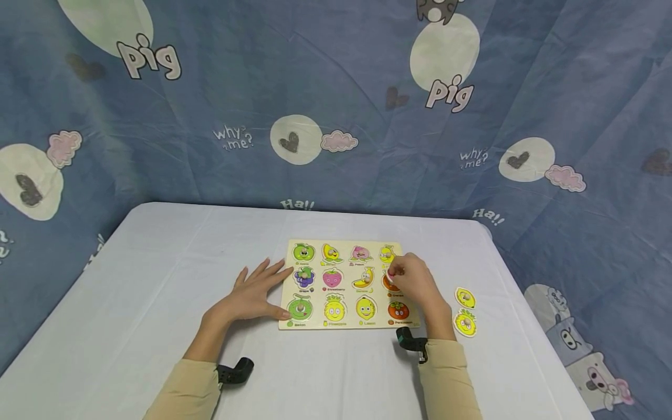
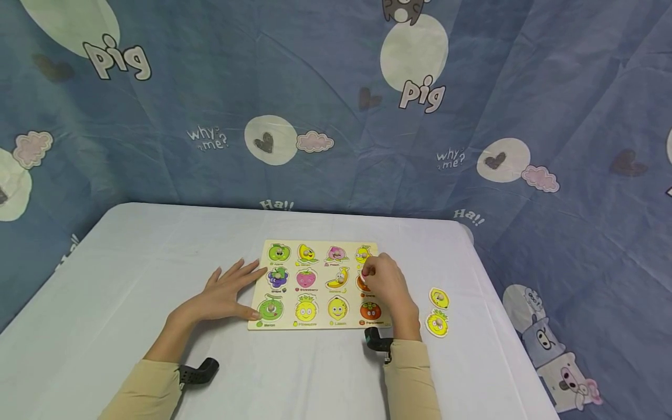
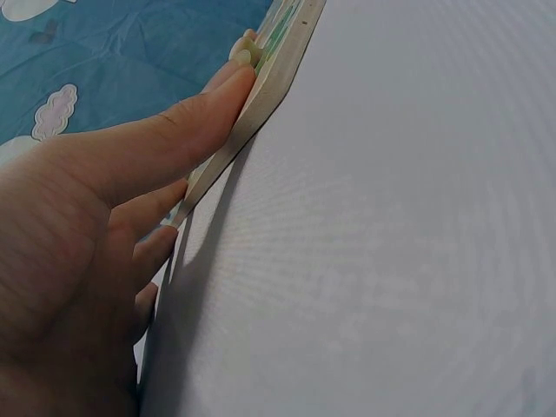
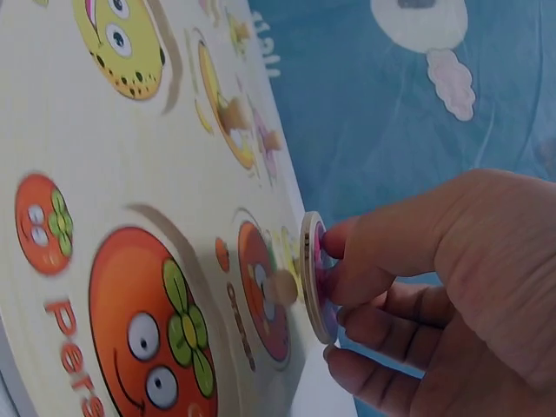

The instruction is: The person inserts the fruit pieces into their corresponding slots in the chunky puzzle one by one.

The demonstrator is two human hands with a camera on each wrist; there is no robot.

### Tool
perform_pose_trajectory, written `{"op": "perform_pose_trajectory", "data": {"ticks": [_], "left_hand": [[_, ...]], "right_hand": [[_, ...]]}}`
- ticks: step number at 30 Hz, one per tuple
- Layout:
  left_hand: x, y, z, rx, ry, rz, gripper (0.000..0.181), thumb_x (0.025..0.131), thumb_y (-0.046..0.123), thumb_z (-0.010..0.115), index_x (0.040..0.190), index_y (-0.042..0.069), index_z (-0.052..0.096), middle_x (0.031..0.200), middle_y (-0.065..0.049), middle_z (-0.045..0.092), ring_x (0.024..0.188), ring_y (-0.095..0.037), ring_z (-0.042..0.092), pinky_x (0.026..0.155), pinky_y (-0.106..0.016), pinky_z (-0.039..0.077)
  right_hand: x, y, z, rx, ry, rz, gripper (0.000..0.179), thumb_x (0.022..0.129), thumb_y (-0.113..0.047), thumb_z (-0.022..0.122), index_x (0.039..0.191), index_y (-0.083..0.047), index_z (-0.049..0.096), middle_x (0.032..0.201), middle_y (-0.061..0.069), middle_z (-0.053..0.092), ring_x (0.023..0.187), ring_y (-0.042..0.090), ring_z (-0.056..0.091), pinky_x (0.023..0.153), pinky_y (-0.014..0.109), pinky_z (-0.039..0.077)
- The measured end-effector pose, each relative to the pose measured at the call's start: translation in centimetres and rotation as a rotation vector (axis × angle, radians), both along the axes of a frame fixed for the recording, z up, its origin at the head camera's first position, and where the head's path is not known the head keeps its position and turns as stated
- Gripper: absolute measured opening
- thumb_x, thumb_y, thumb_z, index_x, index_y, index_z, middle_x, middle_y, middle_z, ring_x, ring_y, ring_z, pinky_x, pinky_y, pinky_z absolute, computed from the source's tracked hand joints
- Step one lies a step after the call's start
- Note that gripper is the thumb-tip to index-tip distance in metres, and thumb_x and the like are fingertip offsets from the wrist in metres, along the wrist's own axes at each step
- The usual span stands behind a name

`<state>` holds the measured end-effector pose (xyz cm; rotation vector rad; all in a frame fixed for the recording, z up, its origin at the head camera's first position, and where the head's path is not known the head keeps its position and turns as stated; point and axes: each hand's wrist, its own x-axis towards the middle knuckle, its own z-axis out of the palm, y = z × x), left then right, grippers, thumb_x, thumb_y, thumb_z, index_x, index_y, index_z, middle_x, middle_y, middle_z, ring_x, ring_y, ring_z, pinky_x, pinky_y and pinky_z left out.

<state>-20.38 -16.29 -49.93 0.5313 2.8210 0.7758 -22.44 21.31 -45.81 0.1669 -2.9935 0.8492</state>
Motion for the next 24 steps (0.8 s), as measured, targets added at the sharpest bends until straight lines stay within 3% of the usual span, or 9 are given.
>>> {"op": "perform_pose_trajectory", "data": {"ticks": [13,24], "left_hand": [[0.0,0.3,0.1,0.007,-0.006,0.007,0.11,0.062,0.063,0.082,0.154,0.022,0.039,0.165,-0.011,0.026,0.154,-0.042,0.009,0.117,-0.073,-0.003],[-0.1,0.1,0.0,-0.01,-0.014,0.005,0.11,0.062,0.064,0.081,0.155,0.023,0.037,0.166,-0.009,0.025,0.155,-0.041,0.009,0.117,-0.073,-0.002]], "right_hand": [[-0.4,-1.9,-0.6,-0.023,0.044,0.062,0.014,0.079,0.001,0.064,0.078,-0.013,0.069,0.082,0.003,0.055,0.076,0.018,0.047,0.063,0.029,0.04],[-0.3,-3.7,-0.6,-0.034,0.044,0.121,0.018,0.078,0.003,0.064,0.08,-0.014,0.069,0.082,0.001,0.055,0.079,0.017,0.047,0.068,0.029,0.041]]}}
